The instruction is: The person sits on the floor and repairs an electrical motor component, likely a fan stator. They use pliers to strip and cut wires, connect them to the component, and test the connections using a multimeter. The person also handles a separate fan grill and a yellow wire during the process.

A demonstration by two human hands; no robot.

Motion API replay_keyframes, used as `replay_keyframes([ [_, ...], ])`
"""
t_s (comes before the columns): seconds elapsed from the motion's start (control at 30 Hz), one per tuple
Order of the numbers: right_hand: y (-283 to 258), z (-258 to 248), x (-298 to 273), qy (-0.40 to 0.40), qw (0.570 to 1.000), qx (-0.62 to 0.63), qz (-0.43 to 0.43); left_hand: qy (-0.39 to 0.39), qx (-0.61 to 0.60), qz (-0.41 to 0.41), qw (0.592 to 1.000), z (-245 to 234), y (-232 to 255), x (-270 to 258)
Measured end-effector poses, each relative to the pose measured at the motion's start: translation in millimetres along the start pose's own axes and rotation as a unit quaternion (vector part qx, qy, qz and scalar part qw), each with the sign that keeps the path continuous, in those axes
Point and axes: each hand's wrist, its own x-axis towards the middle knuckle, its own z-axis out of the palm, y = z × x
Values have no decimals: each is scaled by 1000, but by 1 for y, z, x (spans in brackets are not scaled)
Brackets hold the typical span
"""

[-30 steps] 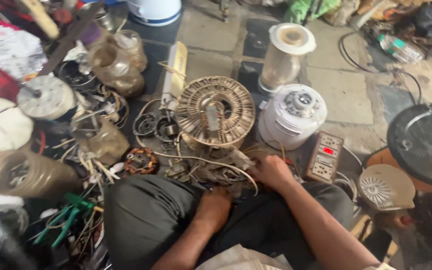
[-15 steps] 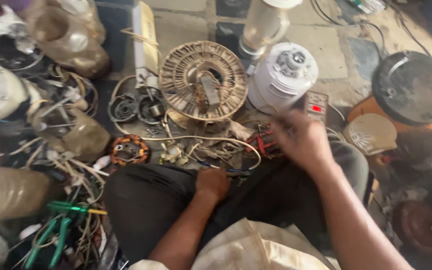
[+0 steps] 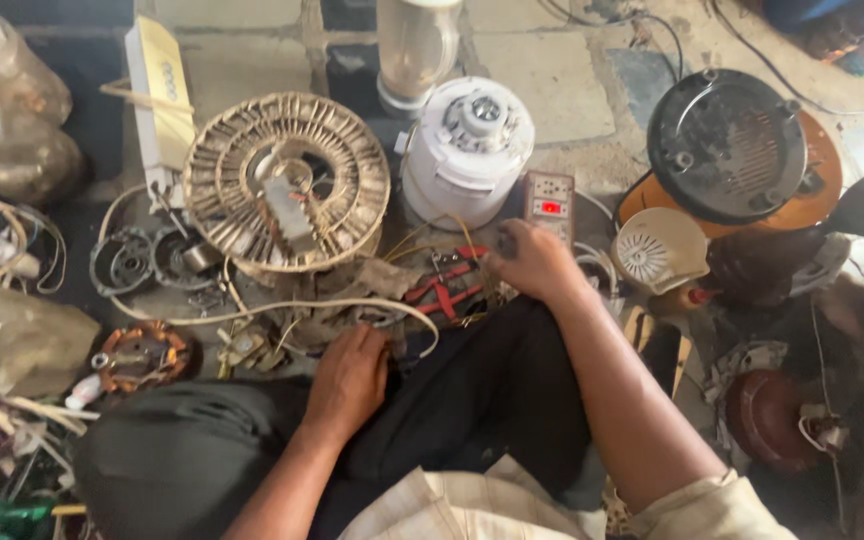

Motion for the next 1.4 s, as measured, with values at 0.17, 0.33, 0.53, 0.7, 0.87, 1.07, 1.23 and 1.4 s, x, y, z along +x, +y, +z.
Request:
replay_keyframes([
  [0.17,35,55,69,-168,981,-95,29,72,-132,-1,989,2,20,11],
  [0.33,51,92,91,-124,990,-38,-53,88,-190,-23,978,16,29,29],
  [0.53,17,57,70,-114,981,107,-116,111,-232,-44,965,28,26,93],
  [0.7,-14,32,52,-243,925,238,-168,172,-72,2,982,24,19,106],
  [0.87,-17,26,52,-307,892,310,-120,136,2,6,991,15,18,88],
  [1.07,-36,13,43,-101,935,296,-167,220,-81,29,972,-16,36,63],
  [1.23,-44,-2,38,119,958,127,-228,320,-189,-43,927,-18,36,50],
  [1.4,-45,-1,38,158,960,123,-196,304,-208,-105,924,-15,20,26],
])
